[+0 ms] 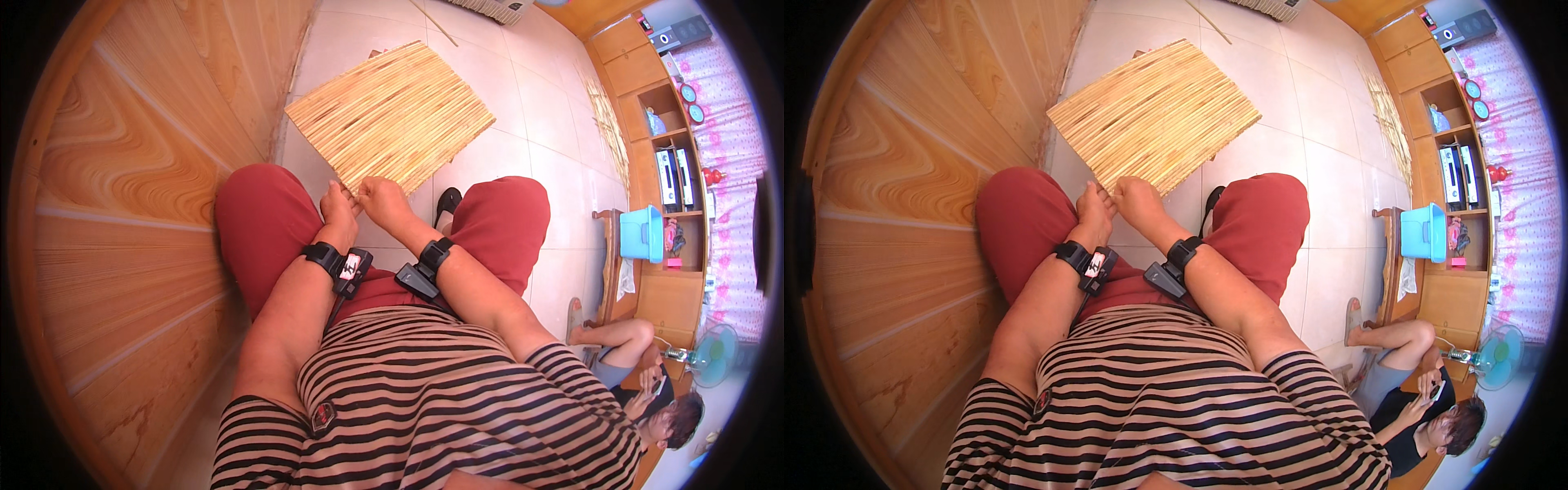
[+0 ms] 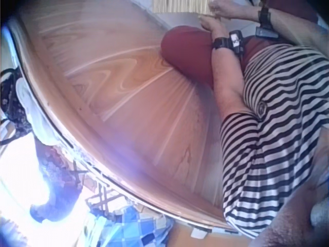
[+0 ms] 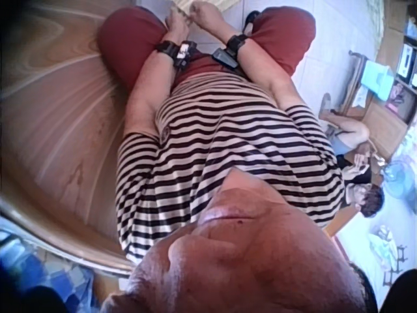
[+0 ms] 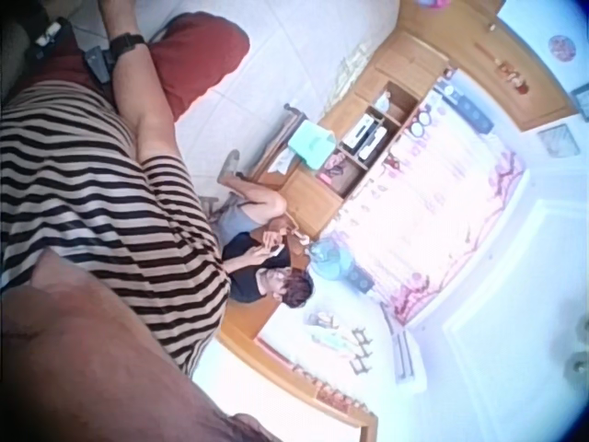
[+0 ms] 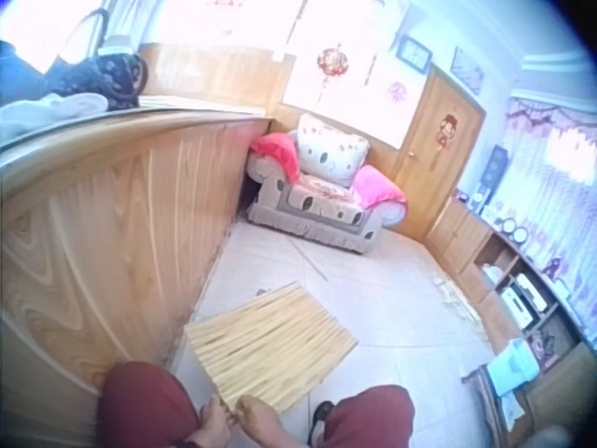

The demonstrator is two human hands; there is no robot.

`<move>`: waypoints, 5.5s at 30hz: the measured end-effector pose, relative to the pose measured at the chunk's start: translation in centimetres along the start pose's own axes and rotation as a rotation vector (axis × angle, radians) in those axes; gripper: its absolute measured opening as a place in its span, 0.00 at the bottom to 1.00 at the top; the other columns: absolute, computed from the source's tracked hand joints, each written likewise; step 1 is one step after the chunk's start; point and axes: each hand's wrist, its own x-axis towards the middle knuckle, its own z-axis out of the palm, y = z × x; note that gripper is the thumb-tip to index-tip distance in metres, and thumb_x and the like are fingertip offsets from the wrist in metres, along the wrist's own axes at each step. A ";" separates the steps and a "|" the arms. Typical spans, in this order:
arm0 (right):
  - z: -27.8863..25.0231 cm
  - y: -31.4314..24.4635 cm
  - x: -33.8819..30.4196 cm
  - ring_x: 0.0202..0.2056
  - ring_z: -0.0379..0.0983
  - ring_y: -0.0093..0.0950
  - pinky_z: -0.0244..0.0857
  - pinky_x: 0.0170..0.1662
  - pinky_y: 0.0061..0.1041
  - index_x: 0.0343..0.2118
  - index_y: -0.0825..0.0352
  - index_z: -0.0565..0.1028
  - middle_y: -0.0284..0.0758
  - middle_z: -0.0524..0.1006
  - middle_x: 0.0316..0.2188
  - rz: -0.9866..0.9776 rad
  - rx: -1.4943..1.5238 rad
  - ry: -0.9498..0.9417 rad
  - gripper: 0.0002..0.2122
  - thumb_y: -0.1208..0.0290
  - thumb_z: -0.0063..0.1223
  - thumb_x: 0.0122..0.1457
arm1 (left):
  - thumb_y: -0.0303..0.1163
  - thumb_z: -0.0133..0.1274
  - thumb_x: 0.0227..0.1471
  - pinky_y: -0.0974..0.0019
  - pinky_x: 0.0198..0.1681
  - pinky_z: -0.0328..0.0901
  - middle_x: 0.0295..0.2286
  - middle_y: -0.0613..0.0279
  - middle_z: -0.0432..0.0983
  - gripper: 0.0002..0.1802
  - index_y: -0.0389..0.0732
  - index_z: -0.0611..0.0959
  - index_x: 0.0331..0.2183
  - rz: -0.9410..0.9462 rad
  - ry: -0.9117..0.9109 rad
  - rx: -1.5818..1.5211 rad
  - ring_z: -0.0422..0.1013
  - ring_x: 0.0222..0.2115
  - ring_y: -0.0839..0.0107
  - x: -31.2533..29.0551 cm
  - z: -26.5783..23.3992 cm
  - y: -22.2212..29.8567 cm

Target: The person is sewing wooden sticks together using a needle and thread. They loop the thread around each stick one at a time to assemble a mat.

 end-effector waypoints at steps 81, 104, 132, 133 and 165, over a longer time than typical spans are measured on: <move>-14.7 -5.3 -6.8 0.22 0.73 0.21 0.68 0.26 0.22 0.28 0.66 0.76 0.33 0.77 0.21 0.318 0.673 0.072 0.03 0.75 0.51 0.55 | 0.20 0.56 0.49 0.71 0.42 0.67 0.36 0.62 0.79 0.24 0.38 0.76 0.50 0.402 -0.628 1.047 0.72 0.36 0.77 -9.1 -2.9 8.0; -8.0 -3.6 -6.5 0.35 0.78 0.38 0.72 0.40 0.30 0.42 0.66 0.77 0.43 0.79 0.34 -0.099 0.232 -0.005 0.13 0.75 0.48 0.54 | 0.30 0.54 0.55 0.69 0.31 0.67 0.25 0.56 0.78 0.12 0.38 0.79 0.42 0.730 -0.506 1.146 0.71 0.25 0.77 -8.6 -2.7 6.7; -7.7 -4.1 -6.2 0.35 0.79 0.35 0.71 0.40 0.28 0.40 0.68 0.78 0.43 0.80 0.32 -0.048 0.262 0.006 0.12 0.75 0.48 0.55 | 0.29 0.55 0.54 0.66 0.29 0.67 0.24 0.52 0.77 0.11 0.38 0.78 0.41 0.798 -0.503 1.291 0.74 0.24 0.71 -9.2 -2.3 7.3; -7.8 -4.3 -6.2 0.36 0.78 0.35 0.71 0.40 0.28 0.40 0.68 0.78 0.43 0.80 0.33 -0.025 0.259 -0.001 0.11 0.75 0.48 0.55 | 0.29 0.55 0.54 0.66 0.29 0.67 0.24 0.51 0.78 0.11 0.38 0.78 0.41 0.831 -0.523 1.265 0.75 0.24 0.69 -9.1 -2.4 7.2; -6.2 -4.9 -6.3 0.32 0.76 0.42 0.69 0.37 0.36 0.30 0.69 0.77 0.45 0.78 0.27 0.174 0.448 0.138 0.07 0.74 0.49 0.52 | 0.26 0.56 0.50 0.59 0.28 0.68 0.26 0.45 0.76 0.14 0.39 0.77 0.41 1.029 -0.734 1.293 0.75 0.28 0.49 -9.3 -1.9 7.4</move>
